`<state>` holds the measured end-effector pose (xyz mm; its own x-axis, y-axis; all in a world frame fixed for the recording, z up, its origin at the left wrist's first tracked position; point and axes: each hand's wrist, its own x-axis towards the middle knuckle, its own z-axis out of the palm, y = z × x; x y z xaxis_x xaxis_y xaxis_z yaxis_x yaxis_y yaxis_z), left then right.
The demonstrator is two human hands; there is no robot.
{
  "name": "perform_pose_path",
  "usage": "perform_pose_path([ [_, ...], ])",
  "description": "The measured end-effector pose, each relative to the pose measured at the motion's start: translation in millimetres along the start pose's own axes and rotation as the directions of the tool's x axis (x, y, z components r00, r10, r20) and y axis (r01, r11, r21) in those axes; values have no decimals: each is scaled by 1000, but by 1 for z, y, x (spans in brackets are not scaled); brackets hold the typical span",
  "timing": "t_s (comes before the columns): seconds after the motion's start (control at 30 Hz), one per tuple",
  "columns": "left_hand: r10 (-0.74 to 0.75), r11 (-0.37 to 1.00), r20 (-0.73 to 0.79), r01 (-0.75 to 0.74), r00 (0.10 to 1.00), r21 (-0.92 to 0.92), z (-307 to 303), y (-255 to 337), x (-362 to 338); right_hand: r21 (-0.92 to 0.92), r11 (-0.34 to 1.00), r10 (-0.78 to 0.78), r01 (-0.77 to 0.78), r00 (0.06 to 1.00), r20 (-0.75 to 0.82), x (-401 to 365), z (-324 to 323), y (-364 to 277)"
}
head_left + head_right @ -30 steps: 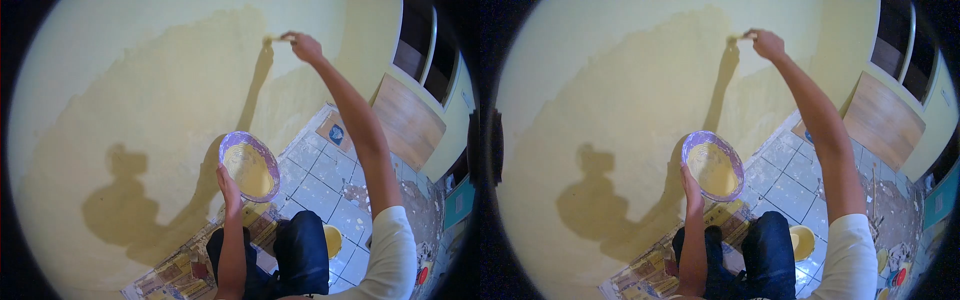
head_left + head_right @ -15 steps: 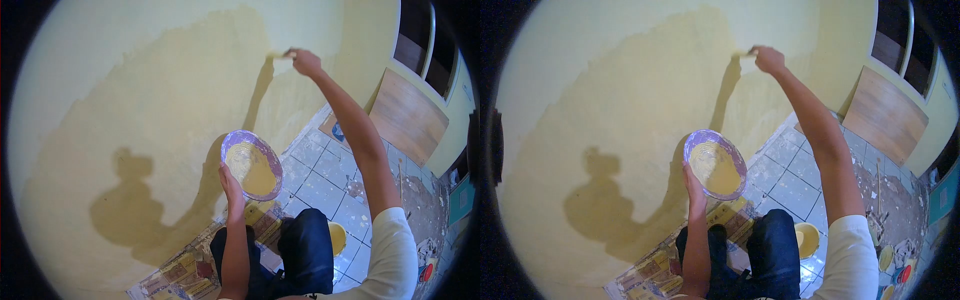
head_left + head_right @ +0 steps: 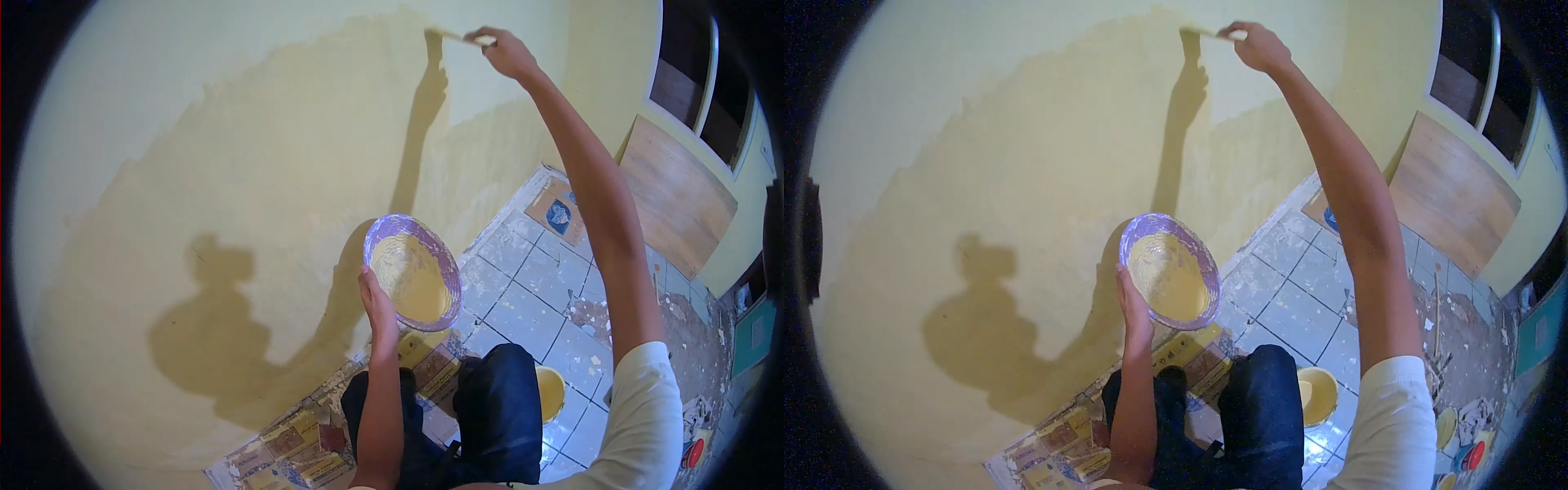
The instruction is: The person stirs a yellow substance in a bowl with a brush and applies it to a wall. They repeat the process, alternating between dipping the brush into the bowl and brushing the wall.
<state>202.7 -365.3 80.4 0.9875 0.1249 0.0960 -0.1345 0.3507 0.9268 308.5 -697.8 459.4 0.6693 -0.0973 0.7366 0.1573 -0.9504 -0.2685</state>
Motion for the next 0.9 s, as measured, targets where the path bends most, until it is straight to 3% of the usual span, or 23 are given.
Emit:
perform_pose_path([
  [0.03, -10, 1000, 40, 11, 999, -7, 1, 3, -1, 42, 983, 181, -181, 983, 1, 4, -4, -13],
  [0.07, -10, 1000, 42, 10, 999, -2, 1, 3, 0, 46, 982, 186, -186, 983, -1, 6, 6, -15],
  [0.13, 10, 998, -19, -9, 1000, 65, 2, -3, 3, -22, 999, -44, 42, 993, -114, 13, 39, 0],
  [0.17, 15, 997, -12, -14, 1000, 73, 2, -5, 7, -18, 994, 104, -106, 991, -89, -3, 50, -14],
  [0.2, 5, 1000, -17, -4, 1000, 25, -1, -7, 10, 8, 995, 95, -95, 993, -68, -18, 53, -14],
  [0.3, -41, 998, -34, 40, 999, -51, 0, -10, 3, -123, 991, 65, -53, 994, 93, -52, 80, 33],
  [0.4, -73, 995, -14, 72, 997, -68, -1, -6, 3, -246, 968, 135, -56, 938, 320, -111, 107, 45],
  [0.5, -88, 992, -15, 87, 996, -87, 4, 6, -1, -236, 972, 102, -19, 933, 344, -145, 140, 63],
  [0.57, -98, 990, -34, 94, 995, -101, 8, 8, -7, -306, 951, 178, -50, 897, 405, -154, 149, 71],
  [0.7, -72, 995, -37, 69, 997, -73, 5, 2, 1, -366, 930, 114, 28, 926, 359, -126, 138, 60],
  [0.77, -78, 995, -31, 76, 996, -66, 4, -5, 4, -310, 950, 98, -27, 972, 215, -100, 120, 46],
  [0.9, -72, 990, -16, 69, 997, -125, 6, -1, 1, -299, 951, 136, -77, 974, 182, -89, 93, 29],
])
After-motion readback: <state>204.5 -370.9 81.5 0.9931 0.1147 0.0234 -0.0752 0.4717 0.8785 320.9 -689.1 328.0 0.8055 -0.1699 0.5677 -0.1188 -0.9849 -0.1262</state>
